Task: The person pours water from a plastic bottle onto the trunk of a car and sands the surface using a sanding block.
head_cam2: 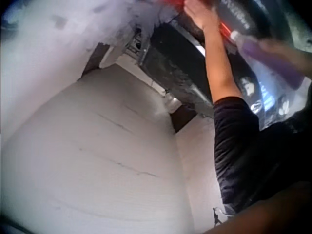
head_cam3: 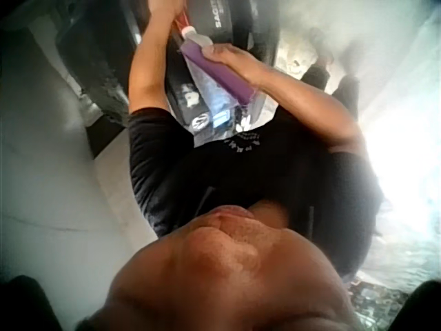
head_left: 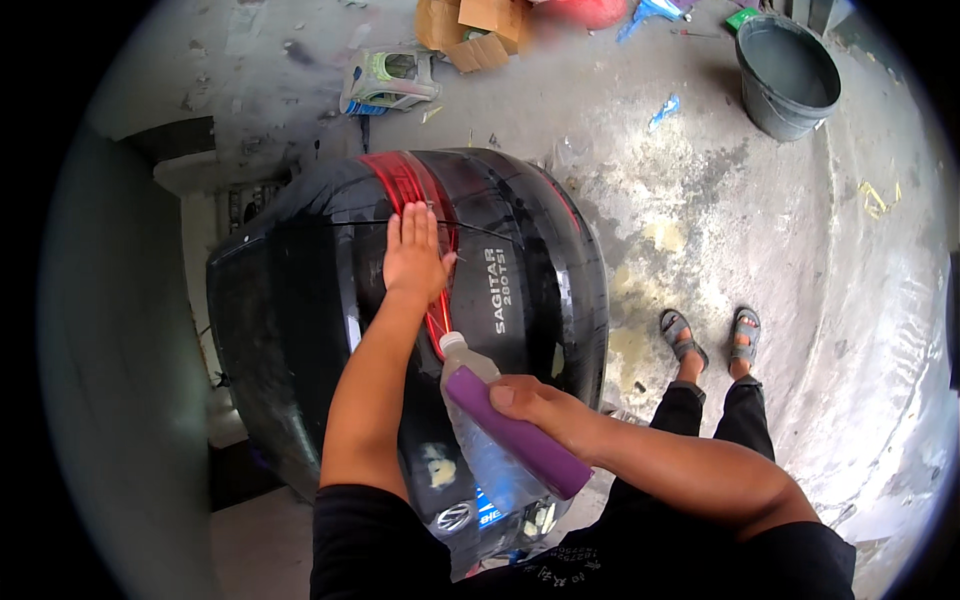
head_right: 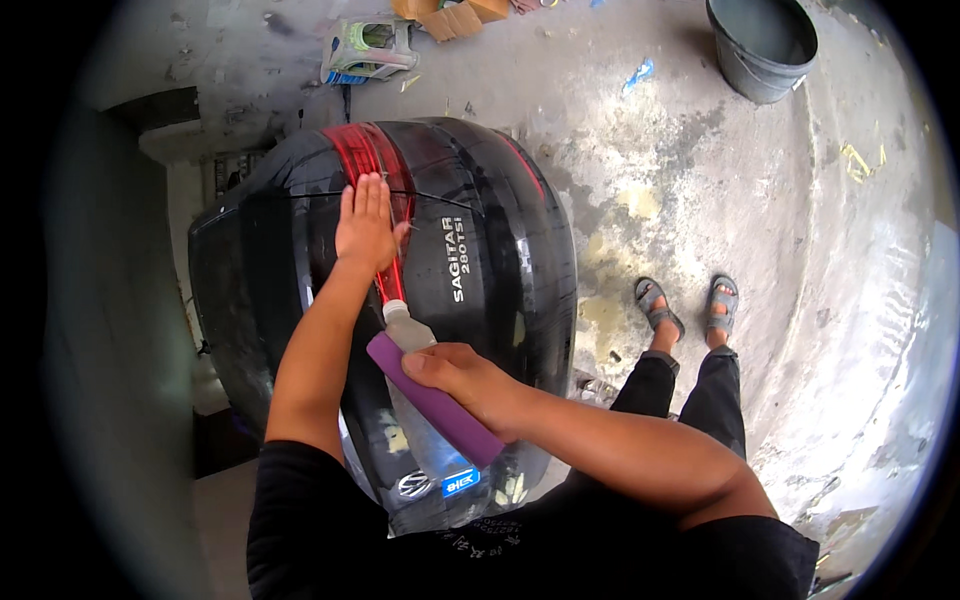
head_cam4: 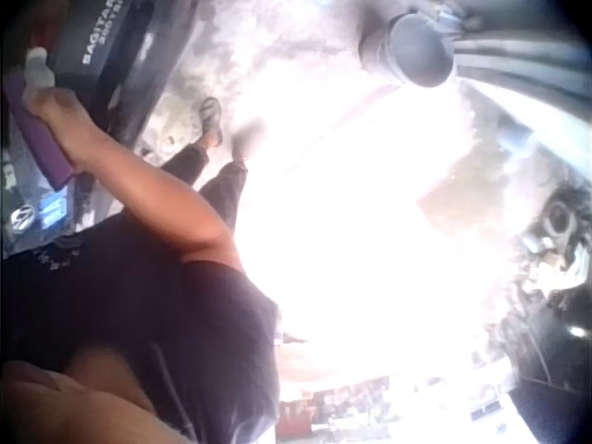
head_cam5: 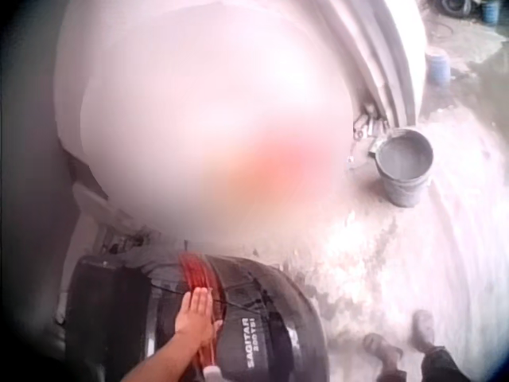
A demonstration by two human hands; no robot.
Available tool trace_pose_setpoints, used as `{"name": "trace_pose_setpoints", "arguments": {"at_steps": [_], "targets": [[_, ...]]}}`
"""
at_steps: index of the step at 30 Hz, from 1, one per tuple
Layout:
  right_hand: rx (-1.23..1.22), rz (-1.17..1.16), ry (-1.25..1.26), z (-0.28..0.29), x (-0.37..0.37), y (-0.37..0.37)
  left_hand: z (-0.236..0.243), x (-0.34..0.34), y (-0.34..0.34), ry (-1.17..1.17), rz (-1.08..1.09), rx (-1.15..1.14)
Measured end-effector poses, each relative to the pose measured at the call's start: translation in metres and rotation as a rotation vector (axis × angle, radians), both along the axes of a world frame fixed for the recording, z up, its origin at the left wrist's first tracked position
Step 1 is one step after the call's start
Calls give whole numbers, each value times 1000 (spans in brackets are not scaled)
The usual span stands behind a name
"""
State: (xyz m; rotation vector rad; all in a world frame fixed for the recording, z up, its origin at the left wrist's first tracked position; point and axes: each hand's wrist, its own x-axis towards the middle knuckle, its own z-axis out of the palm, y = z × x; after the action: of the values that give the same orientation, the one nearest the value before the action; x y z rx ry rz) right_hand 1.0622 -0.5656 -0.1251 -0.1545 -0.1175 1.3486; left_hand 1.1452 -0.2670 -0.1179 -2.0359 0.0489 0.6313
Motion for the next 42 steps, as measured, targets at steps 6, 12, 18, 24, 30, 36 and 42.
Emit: {"name": "trace_pose_setpoints", "arguments": {"at_steps": [6,12,18,24,30,36,42], "targets": [[-58,76,85,-9,-6,1,-4,-133,-30,240,-109,41],[-27,-7,68,-24,1,11,-17,-42,-10,127,-135,19],[-28,-55,82,-39,2,14,-53,40,9,468,-8,121],[-188,31,149,-32,0,4,-18,-48,-36,613,-97,162],[-178,140,84,-12,3,1,20,-151,-23,355,-167,-52],[-93,-21,54,12,17,11,50,-24,-13,-101,42,59],[-95,-2,47,29,26,12,46,-18,-7,-193,85,112]]}}
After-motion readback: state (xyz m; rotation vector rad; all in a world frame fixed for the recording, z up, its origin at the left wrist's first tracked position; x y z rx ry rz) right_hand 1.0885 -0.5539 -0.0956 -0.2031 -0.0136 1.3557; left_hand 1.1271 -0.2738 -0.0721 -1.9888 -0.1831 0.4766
